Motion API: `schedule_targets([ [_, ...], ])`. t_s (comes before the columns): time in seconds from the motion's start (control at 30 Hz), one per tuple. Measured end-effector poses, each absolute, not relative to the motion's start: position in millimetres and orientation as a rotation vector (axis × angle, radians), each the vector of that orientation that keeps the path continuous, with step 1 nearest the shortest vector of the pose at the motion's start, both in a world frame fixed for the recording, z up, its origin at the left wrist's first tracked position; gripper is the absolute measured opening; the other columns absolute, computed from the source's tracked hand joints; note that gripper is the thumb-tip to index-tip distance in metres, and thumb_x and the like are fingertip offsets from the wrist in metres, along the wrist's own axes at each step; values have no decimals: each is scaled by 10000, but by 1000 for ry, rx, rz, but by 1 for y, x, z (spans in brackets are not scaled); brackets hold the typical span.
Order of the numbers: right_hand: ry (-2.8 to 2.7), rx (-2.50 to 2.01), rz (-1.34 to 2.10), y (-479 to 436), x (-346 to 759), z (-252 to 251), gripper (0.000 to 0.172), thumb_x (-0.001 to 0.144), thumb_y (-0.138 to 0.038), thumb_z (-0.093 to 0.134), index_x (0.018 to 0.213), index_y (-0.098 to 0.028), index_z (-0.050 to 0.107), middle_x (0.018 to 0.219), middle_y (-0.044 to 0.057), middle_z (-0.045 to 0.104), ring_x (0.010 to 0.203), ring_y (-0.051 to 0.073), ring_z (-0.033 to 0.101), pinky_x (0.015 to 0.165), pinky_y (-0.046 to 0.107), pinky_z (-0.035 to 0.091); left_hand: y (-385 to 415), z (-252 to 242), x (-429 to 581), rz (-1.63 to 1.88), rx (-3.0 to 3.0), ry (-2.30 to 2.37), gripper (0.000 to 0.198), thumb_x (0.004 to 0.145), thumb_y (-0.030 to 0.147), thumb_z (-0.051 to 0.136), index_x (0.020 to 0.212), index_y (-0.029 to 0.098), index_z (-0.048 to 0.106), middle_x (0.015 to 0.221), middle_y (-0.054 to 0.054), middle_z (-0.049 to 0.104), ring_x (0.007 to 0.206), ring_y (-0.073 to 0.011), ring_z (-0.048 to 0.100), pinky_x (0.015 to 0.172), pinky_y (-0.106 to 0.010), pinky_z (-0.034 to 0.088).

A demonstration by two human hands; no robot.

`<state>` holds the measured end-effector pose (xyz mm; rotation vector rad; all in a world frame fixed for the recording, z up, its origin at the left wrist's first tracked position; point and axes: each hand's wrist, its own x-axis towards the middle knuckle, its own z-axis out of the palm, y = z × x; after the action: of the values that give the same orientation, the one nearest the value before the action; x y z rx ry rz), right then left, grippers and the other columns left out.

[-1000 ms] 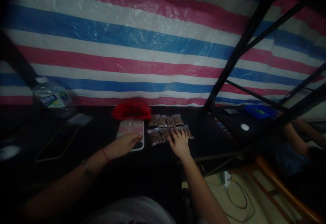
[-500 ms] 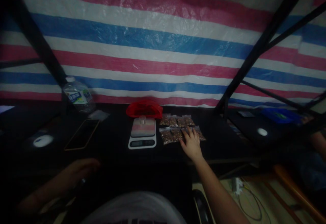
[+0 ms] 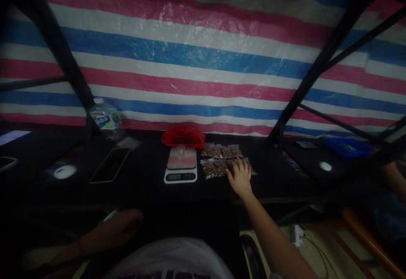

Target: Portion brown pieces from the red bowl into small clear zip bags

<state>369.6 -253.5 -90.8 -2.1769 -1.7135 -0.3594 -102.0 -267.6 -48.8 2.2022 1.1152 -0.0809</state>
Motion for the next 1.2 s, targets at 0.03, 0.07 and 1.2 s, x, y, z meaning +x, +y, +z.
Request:
schedule_targets([
  [0.03, -1693, -2184, -370, -254, 369, -90, 542, 913, -520, 377, 1349, -218, 491, 1499, 96, 358, 1403, 360, 221, 1098, 587, 229, -269, -47, -100, -81, 2173, 1117, 413, 714, 186, 482, 1094, 239, 635, 926, -14, 688, 832, -177, 640, 730, -256, 469],
  [0.07, -1677, -2189, -376, -254, 368, -90, 544, 909, -520, 381, 1352, -222, 487, 1495, 93, 364, 1401, 362, 222, 1099, 585, 226, -270, -46, -98, -90, 2146, 1110, 523, 713, 180, 479, 1221, 251, 577, 913, -10, 692, 817, -178, 643, 720, -258, 471],
  [1.2, -1529, -2193, -362, -256, 368, -90, 532, 892, -530, 379, 1323, -240, 496, 1470, 82, 395, 1382, 338, 234, 1052, 580, 300, -250, -71, 5, -203, 2092, 305, 451, 673, -31, 394, 863, 214, 723, 881, 19, 739, 802, -119, 671, 765, -214, 512],
])
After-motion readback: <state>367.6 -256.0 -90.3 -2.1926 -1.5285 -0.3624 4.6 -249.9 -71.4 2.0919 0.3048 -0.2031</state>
